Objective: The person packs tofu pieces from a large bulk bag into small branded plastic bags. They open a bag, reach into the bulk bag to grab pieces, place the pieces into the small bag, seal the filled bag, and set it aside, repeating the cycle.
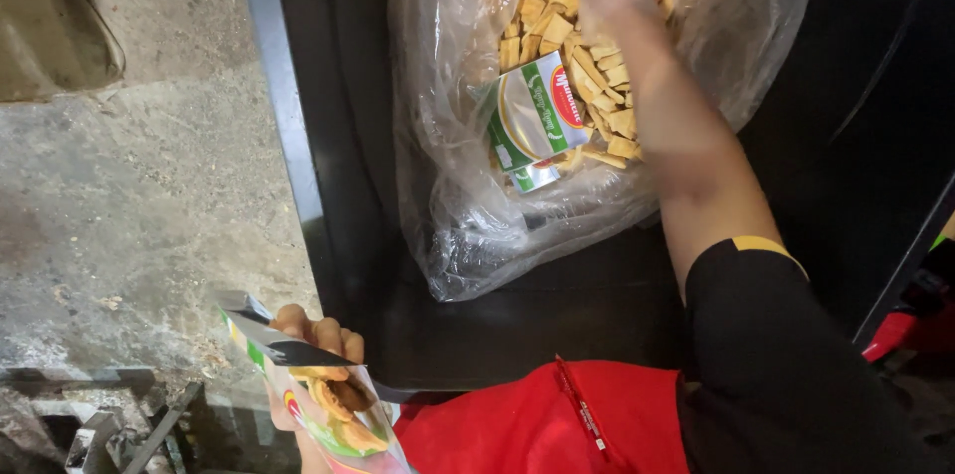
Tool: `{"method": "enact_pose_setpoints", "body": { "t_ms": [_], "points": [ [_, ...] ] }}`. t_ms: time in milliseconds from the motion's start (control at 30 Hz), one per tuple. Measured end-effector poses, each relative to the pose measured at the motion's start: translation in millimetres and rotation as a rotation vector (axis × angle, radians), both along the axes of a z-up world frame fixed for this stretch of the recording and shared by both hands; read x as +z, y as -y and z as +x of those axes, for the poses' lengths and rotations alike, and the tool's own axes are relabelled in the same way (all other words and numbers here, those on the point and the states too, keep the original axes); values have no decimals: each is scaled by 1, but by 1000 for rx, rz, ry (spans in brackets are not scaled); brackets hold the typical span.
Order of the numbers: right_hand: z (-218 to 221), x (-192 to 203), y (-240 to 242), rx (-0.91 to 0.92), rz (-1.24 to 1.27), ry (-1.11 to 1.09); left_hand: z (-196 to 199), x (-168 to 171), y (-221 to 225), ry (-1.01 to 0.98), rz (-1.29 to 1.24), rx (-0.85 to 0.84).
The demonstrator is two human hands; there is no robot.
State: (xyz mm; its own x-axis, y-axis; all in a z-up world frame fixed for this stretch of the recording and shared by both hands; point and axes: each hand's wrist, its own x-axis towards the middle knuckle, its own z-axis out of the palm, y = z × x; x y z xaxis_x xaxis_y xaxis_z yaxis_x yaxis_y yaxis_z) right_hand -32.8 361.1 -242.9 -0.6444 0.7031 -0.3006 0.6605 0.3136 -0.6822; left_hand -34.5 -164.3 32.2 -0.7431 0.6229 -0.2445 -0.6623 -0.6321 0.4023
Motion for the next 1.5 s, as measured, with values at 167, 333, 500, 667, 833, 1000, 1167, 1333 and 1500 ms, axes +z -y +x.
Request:
{"method": "enact_pose_setpoints", "body": {
  "t_ms": [167, 333, 500, 667, 833, 1000, 1167, 1333, 1500],
  "points": [
    [-10, 22, 19, 176, 291, 294, 0, 5, -8, 20, 50, -48],
    [1, 5, -16, 4, 84, 182, 3, -5, 3, 31, -46, -41],
    [47, 41, -44, -166, -519, -349, -3, -13, -12, -149, -209, 22],
    [86, 175, -22, 61, -810, -519, -17, -3, -66, -209, -360, 100],
    [111, 308, 39, 206, -733, -547, -15, -5, -103, -392, -346, 133],
    [138, 348, 103, 74, -645, -541, 5, -12, -132, -419, -277, 111],
    [158, 342, 139, 94, -588, -678, 26, -10, -143, -571, -341, 31],
    [162, 345, 153, -42, -652, -692, 28, -13, -145, -667, -321, -36],
    [167, 352, 162, -127, -652, -720, 26, -20, -148, -827, -333, -1]
  ]
}}
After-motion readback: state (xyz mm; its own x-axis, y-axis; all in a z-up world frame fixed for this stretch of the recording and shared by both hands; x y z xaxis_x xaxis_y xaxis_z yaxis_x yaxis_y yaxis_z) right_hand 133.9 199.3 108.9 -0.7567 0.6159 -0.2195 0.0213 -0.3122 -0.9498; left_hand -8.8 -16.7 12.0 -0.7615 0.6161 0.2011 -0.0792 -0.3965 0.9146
